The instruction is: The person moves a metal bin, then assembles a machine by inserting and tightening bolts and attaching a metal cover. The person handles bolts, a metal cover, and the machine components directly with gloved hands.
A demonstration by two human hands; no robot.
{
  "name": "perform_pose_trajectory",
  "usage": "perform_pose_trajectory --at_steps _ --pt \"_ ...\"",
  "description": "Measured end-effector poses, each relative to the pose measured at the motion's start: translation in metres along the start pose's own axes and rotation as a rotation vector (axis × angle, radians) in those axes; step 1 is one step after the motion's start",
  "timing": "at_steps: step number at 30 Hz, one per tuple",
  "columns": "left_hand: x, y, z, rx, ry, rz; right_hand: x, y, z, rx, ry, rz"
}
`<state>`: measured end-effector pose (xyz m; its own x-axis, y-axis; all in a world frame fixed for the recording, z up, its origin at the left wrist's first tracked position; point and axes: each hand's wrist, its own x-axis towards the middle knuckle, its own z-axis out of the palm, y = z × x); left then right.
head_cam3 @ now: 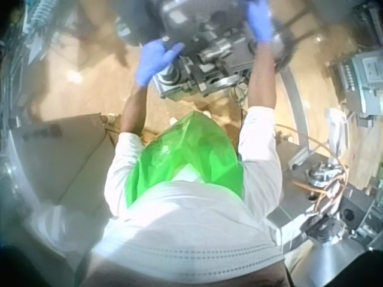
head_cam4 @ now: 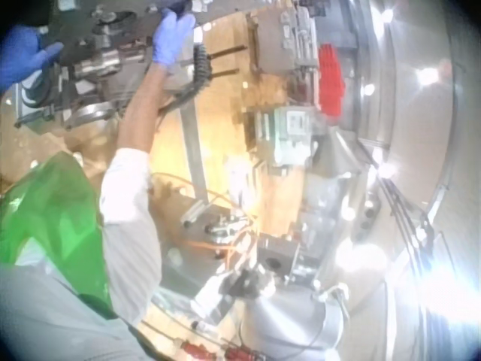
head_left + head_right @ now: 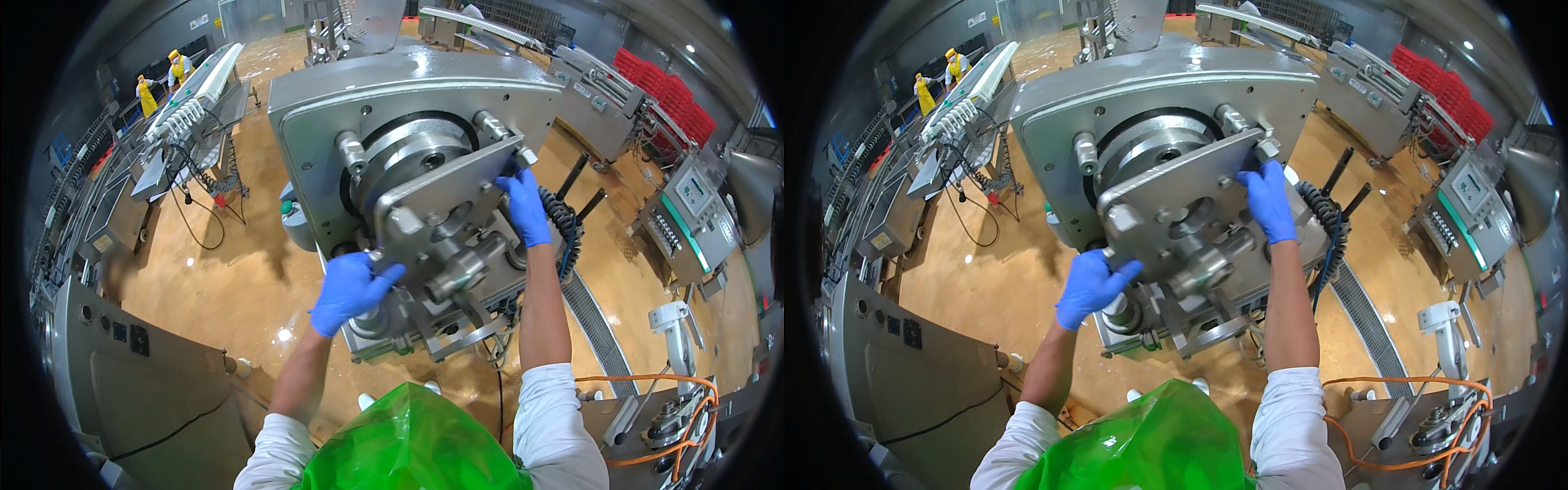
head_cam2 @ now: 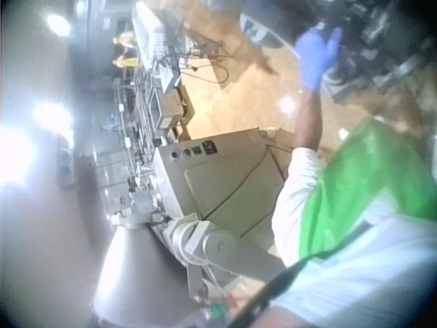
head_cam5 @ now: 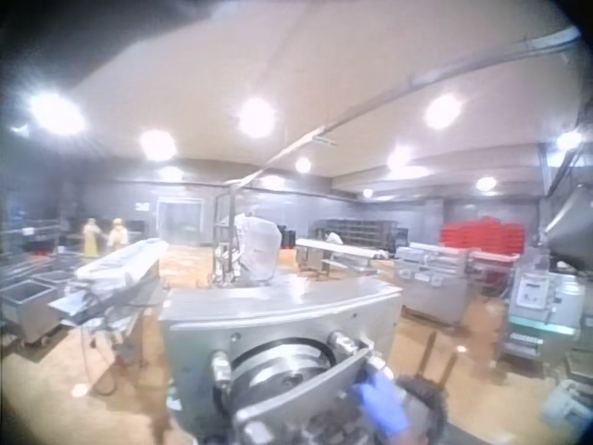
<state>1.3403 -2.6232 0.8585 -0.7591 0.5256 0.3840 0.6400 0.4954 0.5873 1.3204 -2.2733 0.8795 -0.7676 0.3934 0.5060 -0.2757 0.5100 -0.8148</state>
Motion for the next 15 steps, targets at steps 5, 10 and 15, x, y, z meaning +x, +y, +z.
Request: perform_pose_trajectory --at_steps 5,10,15 --pt "0.018 -0.037 0.003 -0.13 0.217 -0.13 -0.011 -0.059 0.005 -0.088 -0.037 -0.152" --pt "0.016 -0.046 0.046 -0.283 0.559 -0.008 -0.01 -0.047 0.014 -0.198 0.079 -0.304" --pt "0.012 -0.047 0.047 -0.299 0.457 -0.131 -0.009 -0.035 0.014 -0.191 0.021 -0.296"
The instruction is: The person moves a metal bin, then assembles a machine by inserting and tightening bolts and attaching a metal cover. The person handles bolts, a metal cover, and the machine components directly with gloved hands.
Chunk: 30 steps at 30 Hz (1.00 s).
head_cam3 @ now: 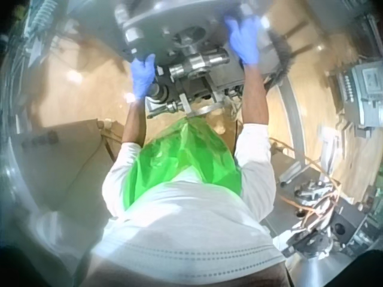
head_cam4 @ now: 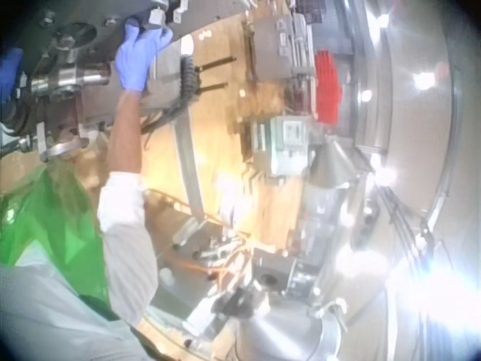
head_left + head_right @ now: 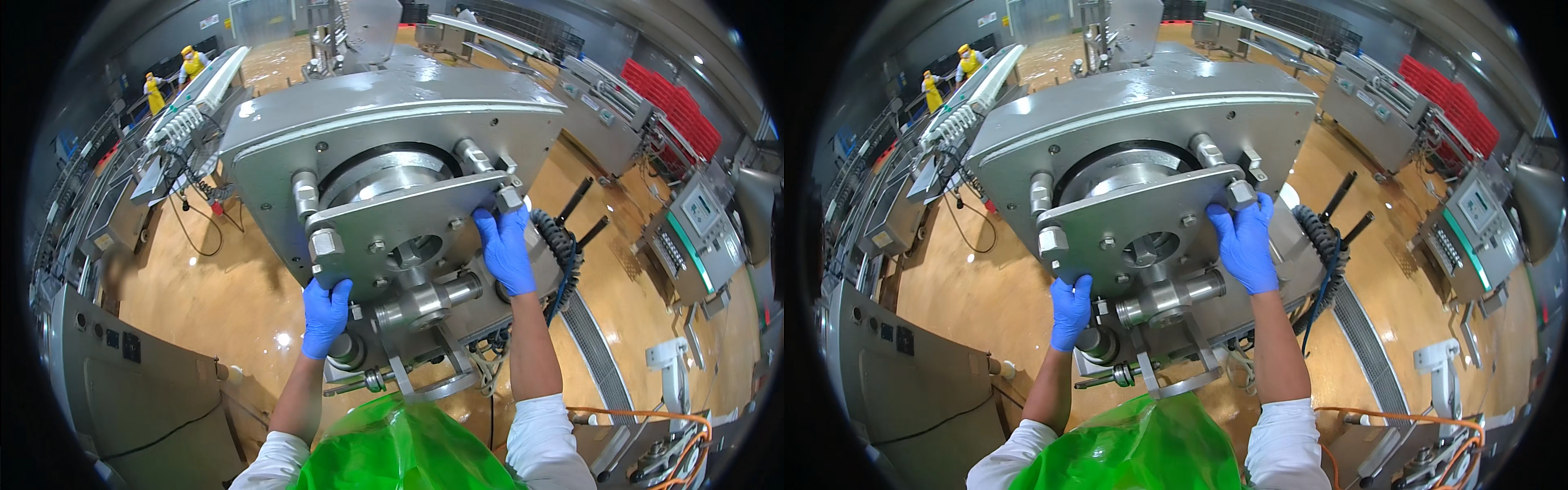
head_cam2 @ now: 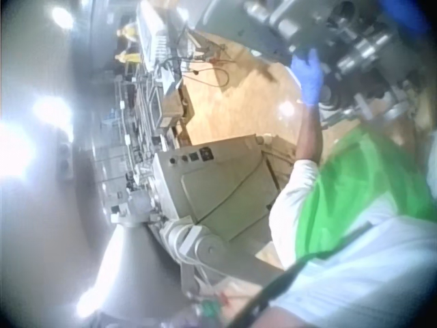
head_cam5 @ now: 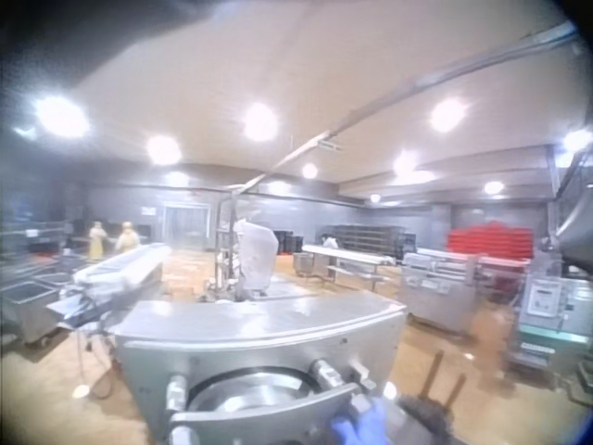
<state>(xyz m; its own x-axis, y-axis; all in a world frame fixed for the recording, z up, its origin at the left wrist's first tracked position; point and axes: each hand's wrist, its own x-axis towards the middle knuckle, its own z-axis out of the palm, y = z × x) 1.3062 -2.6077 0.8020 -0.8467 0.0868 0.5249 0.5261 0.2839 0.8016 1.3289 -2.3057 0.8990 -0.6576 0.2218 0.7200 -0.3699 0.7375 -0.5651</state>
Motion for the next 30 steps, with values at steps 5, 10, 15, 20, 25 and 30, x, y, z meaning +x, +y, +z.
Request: perform_pose_trajectory --at_steps 5,10,15,20,25,30 --pt "0.01 0.023 -0.009 -0.149 -0.119 -0.143 -0.003 0.011 -0.001 0.071 -0.054 0.071" --pt "-0.001 0.042 -0.019 -0.065 -0.25 -0.104 -0.006 0.024 0.002 0.263 -0.018 0.186" --pt "-0.032 0.029 -0.012 0.276 -0.195 0.132 -0.007 0.007 -0.011 0.499 -0.092 0.359" --pt "-0.011 0.013 -0.024 0.123 -0.063 0.05 -0.009 -0.002 0.0 0.258 -0.053 0.307" --pt "0.014 0.008 -0.018 -0.139 0.015 -0.015 0.0 -0.01 0.012 0.014 0.051 -0.057" --pt "0.01 0.011 0.009 -0.257 0.144 -0.136 0.005 -0.008 0.004 0.033 0.004 0.035"
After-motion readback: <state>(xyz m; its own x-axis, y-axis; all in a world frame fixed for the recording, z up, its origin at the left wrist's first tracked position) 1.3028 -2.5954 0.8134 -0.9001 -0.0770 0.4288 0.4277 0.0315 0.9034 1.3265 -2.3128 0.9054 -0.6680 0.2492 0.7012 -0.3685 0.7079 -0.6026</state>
